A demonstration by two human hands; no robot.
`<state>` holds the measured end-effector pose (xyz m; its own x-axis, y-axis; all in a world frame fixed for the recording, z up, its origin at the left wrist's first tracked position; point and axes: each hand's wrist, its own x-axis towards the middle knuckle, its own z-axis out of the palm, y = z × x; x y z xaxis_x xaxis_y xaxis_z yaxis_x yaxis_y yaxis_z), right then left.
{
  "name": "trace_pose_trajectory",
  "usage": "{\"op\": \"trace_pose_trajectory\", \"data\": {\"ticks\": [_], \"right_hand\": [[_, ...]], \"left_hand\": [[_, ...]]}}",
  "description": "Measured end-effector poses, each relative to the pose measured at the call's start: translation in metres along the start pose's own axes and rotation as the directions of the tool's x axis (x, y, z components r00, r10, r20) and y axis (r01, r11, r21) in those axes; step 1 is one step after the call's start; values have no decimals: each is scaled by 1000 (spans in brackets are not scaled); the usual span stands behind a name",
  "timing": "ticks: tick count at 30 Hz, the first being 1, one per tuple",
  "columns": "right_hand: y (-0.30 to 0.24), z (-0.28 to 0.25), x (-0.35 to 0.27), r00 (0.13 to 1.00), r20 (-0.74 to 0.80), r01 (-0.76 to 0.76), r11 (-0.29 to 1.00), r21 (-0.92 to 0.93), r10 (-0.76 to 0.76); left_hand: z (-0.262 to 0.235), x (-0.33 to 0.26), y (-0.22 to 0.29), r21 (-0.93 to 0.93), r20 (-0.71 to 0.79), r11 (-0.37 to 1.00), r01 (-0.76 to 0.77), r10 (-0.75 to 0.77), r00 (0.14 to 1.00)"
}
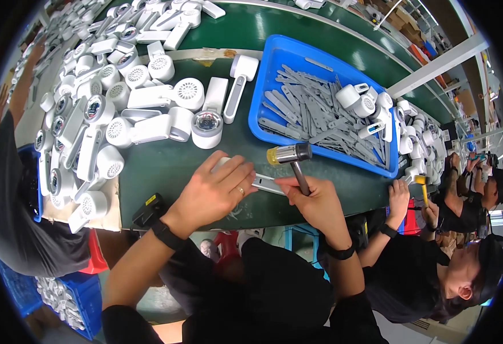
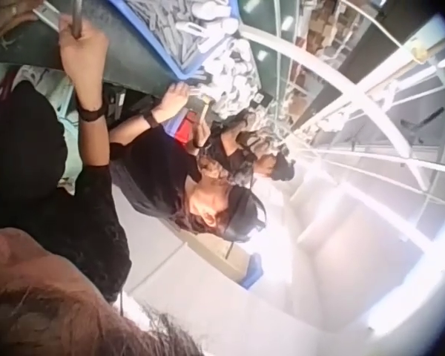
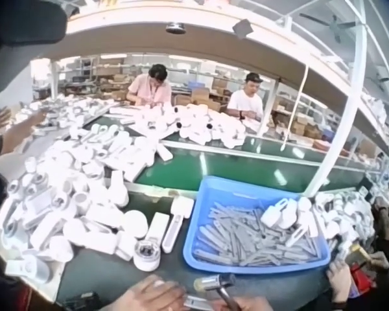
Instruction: The person picks up a white plastic component and a grey strip, fits the strip into the component, and hammers it into place with a mallet. They then repeat the process with another component and strip before setting the assembled piece aside.
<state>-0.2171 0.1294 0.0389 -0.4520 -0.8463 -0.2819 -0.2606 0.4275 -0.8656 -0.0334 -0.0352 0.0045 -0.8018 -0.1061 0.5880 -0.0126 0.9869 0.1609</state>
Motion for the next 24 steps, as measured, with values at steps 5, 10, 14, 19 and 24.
{"op": "trace_pose_trajectory", "data": {"ticks": [5, 10, 14, 19, 24], "right_hand": [[-8, 0, -4, 996, -44, 66, 981, -183, -75], [-11, 0, -7, 994, -104, -43, 978, -203, 22], [-7, -8, -4, 981, -108, -170, 980, -103, 159], [15, -9, 4, 926, 227, -376, 804, 461, 303], [18, -6, 2, 931, 238, -364, 781, 508, 278]], "left_hand": [[5, -2, -1, 38, -7, 999, -21, 22, 1000], [8, -2, -2, 77, -15, 997, -24, 25, 1000], [10, -4, -2, 79, -31, 997, -21, 24, 999], [11, -5, -2, 67, -35, 998, -17, 20, 999], [11, -7, 1, 67, -25, 998, -8, 10, 1000]]}}
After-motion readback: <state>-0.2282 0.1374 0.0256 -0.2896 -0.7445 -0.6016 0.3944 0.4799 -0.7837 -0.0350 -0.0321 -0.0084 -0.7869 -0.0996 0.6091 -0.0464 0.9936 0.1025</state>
